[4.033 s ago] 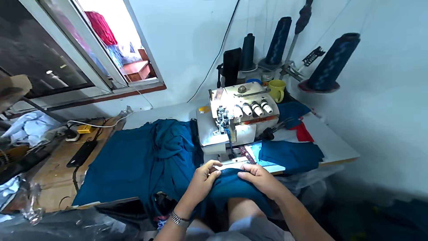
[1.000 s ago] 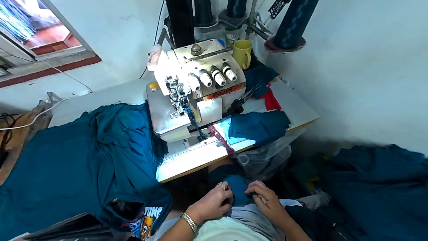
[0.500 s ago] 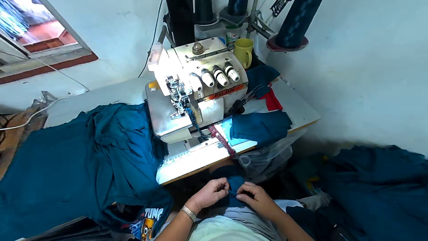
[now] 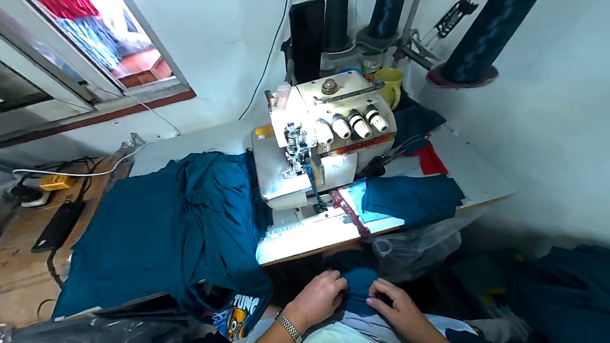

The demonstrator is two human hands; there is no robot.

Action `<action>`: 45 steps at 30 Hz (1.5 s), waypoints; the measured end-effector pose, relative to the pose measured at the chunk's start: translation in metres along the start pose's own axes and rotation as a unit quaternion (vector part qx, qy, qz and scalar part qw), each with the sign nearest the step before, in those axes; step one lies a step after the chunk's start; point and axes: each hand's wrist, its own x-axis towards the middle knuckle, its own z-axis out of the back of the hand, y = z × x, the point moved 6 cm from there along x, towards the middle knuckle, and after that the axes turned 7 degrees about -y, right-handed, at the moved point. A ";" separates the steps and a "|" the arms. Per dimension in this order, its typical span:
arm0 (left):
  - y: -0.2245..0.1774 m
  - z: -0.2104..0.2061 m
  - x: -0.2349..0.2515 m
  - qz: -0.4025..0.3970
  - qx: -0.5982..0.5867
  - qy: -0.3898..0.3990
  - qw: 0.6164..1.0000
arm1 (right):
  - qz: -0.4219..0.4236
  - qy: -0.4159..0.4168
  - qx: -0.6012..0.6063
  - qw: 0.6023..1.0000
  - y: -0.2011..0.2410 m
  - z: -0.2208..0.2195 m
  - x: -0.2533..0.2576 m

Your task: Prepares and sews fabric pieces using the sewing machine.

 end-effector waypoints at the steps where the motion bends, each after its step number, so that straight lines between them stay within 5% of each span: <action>1: 0.000 0.004 -0.002 0.002 0.049 -0.039 0.998 | -0.003 0.006 0.001 1.000 0.000 -0.001 0.001; 4: 0.005 0.013 -0.004 -0.040 0.168 -0.185 0.967 | -0.025 0.019 0.018 0.999 0.001 -0.001 0.002; 7: 0.022 0.006 -0.005 0.014 0.151 -0.121 0.981 | -0.036 0.025 0.043 0.998 -0.001 0.000 0.002; 11: -0.005 0.027 -0.012 -0.108 0.146 -0.296 0.938 | -0.044 0.019 0.067 0.997 -0.001 0.002 0.002; 19: -0.024 0.028 0.003 -0.191 0.193 -0.262 0.926 | -0.055 0.032 0.104 0.993 0.001 0.000 0.006; 22: 0.008 0.008 -0.003 -0.127 0.177 -0.096 0.971 | -0.052 0.039 0.095 0.993 -0.001 0.000 0.005; 26: 0.003 0.024 -0.024 -0.163 0.243 -0.230 0.928 | -0.052 0.041 0.085 0.994 0.000 -0.002 0.006; 30: 0.031 0.002 -0.038 -0.040 0.238 -0.100 0.965 | -0.057 0.061 0.065 0.994 -0.001 -0.004 0.008; 34: 0.002 0.032 -0.044 -0.122 0.245 -0.327 0.904 | -0.057 0.070 0.062 0.994 0.000 -0.006 0.010; 37: -0.012 0.050 -0.036 -0.124 0.230 -0.400 0.879 | -0.061 0.064 0.104 0.991 0.001 -0.008 0.011; 40: -0.022 0.061 -0.027 -0.138 0.250 -0.429 0.857 | -0.114 0.005 0.203 0.972 -0.005 -0.004 0.011; 45: -0.053 0.070 0.004 -0.177 0.246 -0.405 0.863 | -0.201 -0.215 0.324 0.899 -0.030 0.017 -0.008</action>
